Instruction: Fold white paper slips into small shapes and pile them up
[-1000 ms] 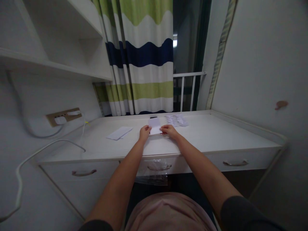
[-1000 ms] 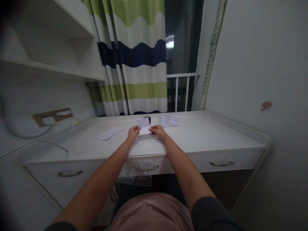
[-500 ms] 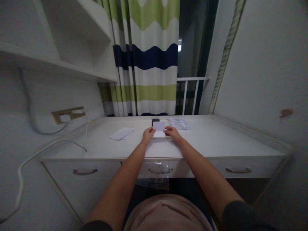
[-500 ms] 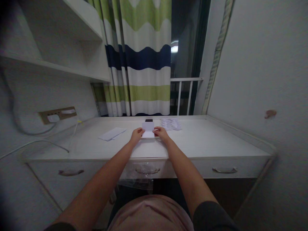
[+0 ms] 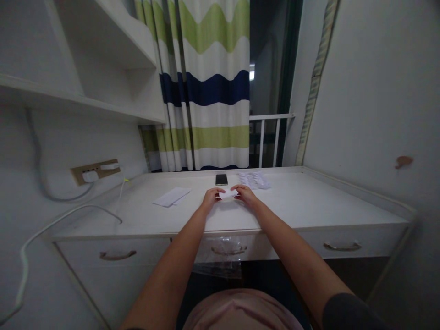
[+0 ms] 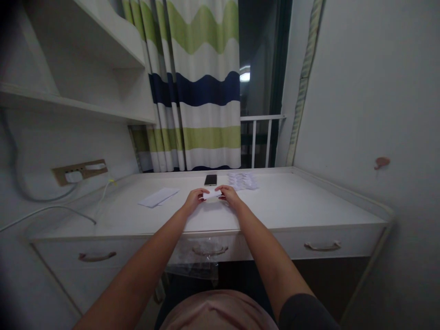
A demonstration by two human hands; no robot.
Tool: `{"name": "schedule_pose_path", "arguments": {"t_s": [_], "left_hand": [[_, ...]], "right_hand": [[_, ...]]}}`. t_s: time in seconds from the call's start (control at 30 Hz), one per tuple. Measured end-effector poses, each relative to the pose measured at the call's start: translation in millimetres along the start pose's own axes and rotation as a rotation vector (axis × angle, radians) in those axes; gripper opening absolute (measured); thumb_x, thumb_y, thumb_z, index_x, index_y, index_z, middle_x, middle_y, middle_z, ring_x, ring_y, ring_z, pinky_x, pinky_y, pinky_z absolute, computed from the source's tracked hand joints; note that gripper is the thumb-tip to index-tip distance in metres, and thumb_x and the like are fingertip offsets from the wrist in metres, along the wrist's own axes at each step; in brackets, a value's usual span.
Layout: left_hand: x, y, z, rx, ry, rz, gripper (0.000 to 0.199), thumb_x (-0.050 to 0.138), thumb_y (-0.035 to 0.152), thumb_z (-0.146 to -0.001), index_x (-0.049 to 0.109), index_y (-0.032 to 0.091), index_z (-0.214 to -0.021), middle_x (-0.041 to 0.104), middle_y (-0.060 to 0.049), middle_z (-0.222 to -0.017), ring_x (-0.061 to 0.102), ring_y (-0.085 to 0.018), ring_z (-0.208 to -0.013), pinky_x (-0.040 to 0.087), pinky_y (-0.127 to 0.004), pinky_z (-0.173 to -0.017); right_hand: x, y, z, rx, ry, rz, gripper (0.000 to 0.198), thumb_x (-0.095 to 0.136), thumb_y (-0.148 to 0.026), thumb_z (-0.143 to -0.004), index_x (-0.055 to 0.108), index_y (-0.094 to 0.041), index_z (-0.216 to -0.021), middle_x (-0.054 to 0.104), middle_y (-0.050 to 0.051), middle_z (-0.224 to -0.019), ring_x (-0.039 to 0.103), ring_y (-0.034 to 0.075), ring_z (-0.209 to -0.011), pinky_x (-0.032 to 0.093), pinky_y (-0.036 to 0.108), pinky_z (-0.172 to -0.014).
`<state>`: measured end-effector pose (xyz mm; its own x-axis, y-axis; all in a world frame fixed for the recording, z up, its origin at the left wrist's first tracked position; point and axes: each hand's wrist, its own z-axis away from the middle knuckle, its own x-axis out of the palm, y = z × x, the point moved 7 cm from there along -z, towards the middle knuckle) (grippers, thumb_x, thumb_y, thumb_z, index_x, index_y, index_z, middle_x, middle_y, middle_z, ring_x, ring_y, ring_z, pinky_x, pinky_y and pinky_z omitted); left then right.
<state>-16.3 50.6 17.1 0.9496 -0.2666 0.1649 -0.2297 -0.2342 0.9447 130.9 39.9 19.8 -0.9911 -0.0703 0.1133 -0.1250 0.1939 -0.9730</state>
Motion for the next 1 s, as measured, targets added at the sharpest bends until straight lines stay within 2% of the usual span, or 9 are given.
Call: {"name": "schedule_pose_path", "arguments": {"t_s": [0.13,0.23,0.3,0.43,0.57,0.8,1.0], "left_hand": [[-1.7,2.0,0.0,0.036,0.024,-0.077,0.017,0.063,0.026,-0.058,0.065,0.013,-0.069,0.061,-0.003,-0.070,0.053,-0.010,-0.062,0.042,-0.020,-0.054],[1.0,0.5,0.1,0.029,-0.003,-0.105,0.034,0.069,0.023,-0.054,0.063,0.015,-0.086,0.059,0.001,-0.062,0.054,-0.010,-0.058,0.045,-0.022,-0.055],[4.7,-2.1,-0.1,0.015,-0.041,-0.126,0.041,0.071,0.022,-0.053,0.061,0.015,-0.092,0.059,0.002,-0.061,0.056,-0.011,-0.056,0.046,-0.023,-0.054],[10.0,-7.5,-0.8,-0.008,-0.076,-0.201,0.030,0.072,0.024,-0.055,0.060,0.012,-0.079,0.061,0.000,-0.061,0.054,-0.010,-0.052,0.042,-0.020,-0.049],[10.8,-6.8,-1.2,0.004,-0.068,-0.236,0.022,0.071,0.027,-0.058,0.059,0.012,-0.069,0.060,0.000,-0.059,0.051,-0.008,-0.050,0.038,-0.018,-0.044],[1.9,-5.7,-5.2,0.023,0.022,-0.202,0.025,0.071,0.031,-0.059,0.059,0.013,-0.072,0.061,-0.002,-0.062,0.056,-0.012,-0.057,0.046,-0.023,-0.053],[2.2,-5.9,-7.9,0.046,0.007,-0.155,0.034,0.073,0.036,-0.056,0.059,0.013,-0.076,0.062,-0.002,-0.062,0.057,-0.013,-0.057,0.047,-0.025,-0.055]], "right_hand": [[-0.3,-2.5,-0.3,-0.061,-0.024,0.010,0.016,0.060,-0.028,-0.063,0.066,-0.018,-0.074,0.055,-0.001,-0.064,0.049,0.009,-0.059,0.044,0.021,-0.054],[-2.0,-2.7,-4.0,-0.146,-0.041,0.004,0.033,0.069,-0.029,-0.055,0.064,-0.020,-0.087,0.055,-0.002,-0.062,0.052,0.011,-0.060,0.044,0.023,-0.055],[-4.4,-2.4,-7.4,-0.200,-0.026,0.017,0.039,0.072,-0.030,-0.051,0.062,-0.020,-0.087,0.055,-0.003,-0.059,0.052,0.012,-0.058,0.043,0.025,-0.055],[-2.7,-2.9,-11.8,-0.258,-0.041,0.150,0.034,0.073,-0.034,-0.050,0.063,-0.016,-0.077,0.054,-0.003,-0.053,0.048,0.011,-0.052,0.038,0.024,-0.050],[3.4,-6.9,-9.9,-0.287,-0.096,0.212,0.034,0.071,-0.036,-0.054,0.067,-0.015,-0.080,0.053,-0.003,-0.052,0.046,0.009,-0.051,0.035,0.023,-0.049],[-3.5,-4.1,-10.0,-0.204,-0.013,0.117,0.033,0.071,-0.038,-0.053,0.066,-0.017,-0.078,0.064,0.004,-0.071,0.056,0.014,-0.066,0.043,0.026,-0.058],[-6.8,-6.4,-9.3,-0.223,0.020,0.241,0.030,0.069,-0.040,-0.055,0.067,-0.016,-0.072,0.062,0.002,-0.063,0.051,0.012,-0.059,0.038,0.023,-0.051]]}}
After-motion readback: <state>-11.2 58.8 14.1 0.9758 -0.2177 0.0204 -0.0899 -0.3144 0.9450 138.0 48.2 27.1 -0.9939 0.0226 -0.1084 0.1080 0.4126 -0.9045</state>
